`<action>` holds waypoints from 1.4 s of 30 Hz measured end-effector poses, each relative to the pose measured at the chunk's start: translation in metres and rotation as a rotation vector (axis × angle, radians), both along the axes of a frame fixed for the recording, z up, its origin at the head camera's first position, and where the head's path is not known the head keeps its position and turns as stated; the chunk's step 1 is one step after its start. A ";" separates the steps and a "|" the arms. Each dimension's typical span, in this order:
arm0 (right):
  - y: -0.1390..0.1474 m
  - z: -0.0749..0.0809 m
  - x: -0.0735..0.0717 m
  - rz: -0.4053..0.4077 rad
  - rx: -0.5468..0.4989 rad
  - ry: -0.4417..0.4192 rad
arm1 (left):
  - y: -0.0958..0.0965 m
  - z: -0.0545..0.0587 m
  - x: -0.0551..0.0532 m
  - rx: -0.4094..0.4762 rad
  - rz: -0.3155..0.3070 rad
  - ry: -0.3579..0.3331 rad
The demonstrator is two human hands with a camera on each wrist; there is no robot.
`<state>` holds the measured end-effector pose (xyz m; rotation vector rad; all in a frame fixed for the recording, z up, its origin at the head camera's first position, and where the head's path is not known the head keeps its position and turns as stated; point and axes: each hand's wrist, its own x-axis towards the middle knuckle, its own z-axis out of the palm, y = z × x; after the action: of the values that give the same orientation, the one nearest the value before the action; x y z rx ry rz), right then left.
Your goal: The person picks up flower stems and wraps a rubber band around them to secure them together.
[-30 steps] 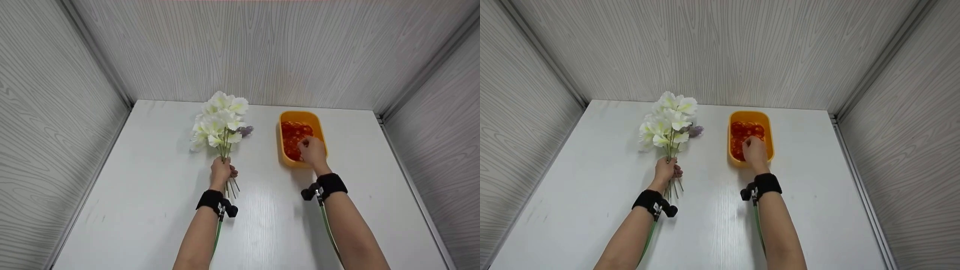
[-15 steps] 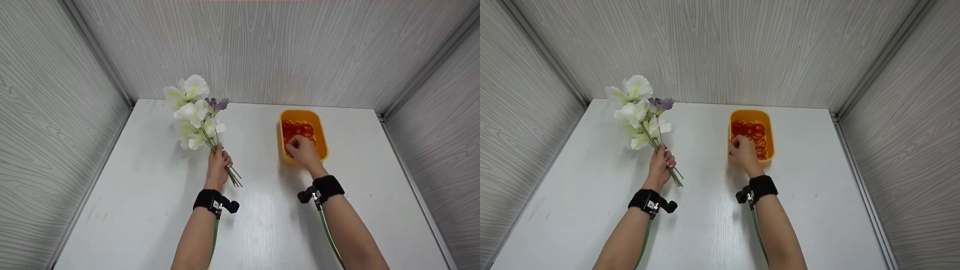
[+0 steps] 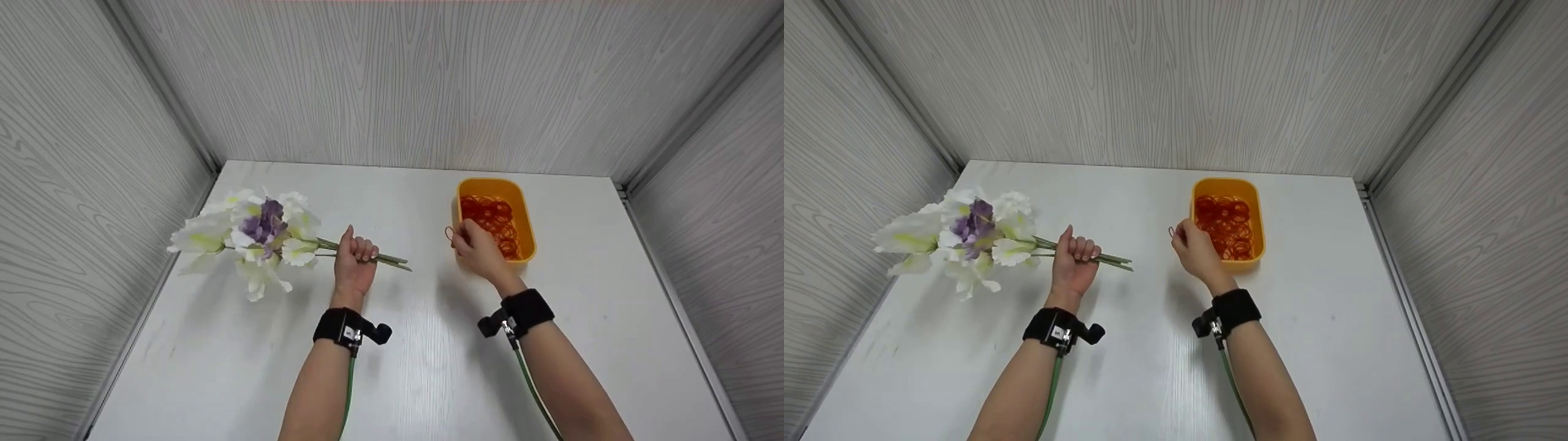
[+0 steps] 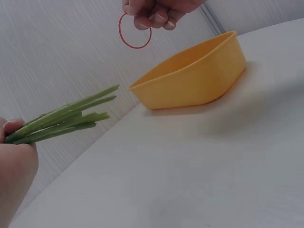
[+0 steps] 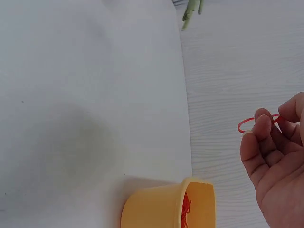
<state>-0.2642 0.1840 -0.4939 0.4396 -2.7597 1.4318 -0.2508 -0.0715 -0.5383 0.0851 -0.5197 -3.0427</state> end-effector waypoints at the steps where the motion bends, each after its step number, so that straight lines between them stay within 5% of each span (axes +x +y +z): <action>1: -0.001 0.000 0.001 0.007 -0.003 0.003 | 0.000 0.001 0.000 0.024 0.002 0.015; 6: -0.010 -0.001 0.002 0.047 -0.049 0.006 | 0.001 0.004 0.002 0.104 0.021 0.043; 15: -0.027 -0.002 0.003 0.051 -0.063 -0.031 | 0.001 0.001 0.005 0.108 0.012 0.133; 21: -0.039 -0.007 0.005 0.031 -0.025 -0.133 | 0.006 0.002 0.011 0.145 -0.028 0.209; 27: -0.052 -0.008 0.008 0.139 -0.025 -0.231 | 0.012 0.004 0.014 0.188 -0.080 0.246; 42: -0.058 0.003 0.012 0.214 0.123 -0.127 | 0.018 0.004 0.012 0.150 -0.025 0.206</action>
<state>-0.2523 0.1261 -0.4904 0.6893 -2.9922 1.3779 -0.2387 -0.0537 -0.5342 -0.2286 -0.2805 -3.0615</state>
